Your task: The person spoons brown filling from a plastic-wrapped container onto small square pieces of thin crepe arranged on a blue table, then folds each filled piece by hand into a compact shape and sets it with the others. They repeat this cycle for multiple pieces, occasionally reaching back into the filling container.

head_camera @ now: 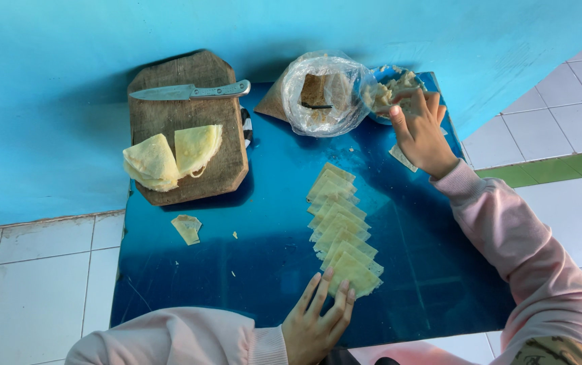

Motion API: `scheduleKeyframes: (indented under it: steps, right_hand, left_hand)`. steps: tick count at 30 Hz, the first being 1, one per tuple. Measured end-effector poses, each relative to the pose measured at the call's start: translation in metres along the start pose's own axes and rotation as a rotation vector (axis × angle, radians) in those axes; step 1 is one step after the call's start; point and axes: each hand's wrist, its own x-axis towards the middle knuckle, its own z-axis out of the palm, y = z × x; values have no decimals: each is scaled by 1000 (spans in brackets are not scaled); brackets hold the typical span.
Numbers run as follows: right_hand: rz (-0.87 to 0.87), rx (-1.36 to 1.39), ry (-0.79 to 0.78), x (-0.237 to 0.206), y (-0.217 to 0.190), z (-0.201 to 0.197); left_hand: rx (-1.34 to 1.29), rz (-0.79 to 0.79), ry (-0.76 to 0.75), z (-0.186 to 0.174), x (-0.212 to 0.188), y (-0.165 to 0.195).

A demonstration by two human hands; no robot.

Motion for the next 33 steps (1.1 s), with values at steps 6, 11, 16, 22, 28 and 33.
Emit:
scheduleKeyframes:
  steps: [6,11,16,22,28,33]
  right_hand:
    - [39,-82,78,17,14,6]
    - [-36,-201,39,30,21,16]
    - [-229,-401,115,25,24,16]
    - [-131,-223,-3,27,26,3]
    - [8,-13,0,25,19,-13]
    - [-63,-14,20,18,21,-16]
  left_hand:
    - [-27,7,-2,-2,4,-1]
    - [-4,16,6,-2,2,-1]
    - [27,16,-7,-1,0,1]
    - [24,16,-13,-2,-1,3]
    - [-33,24,-9,-6,3,3]
    - [-10,24,-67,-11,0,5]
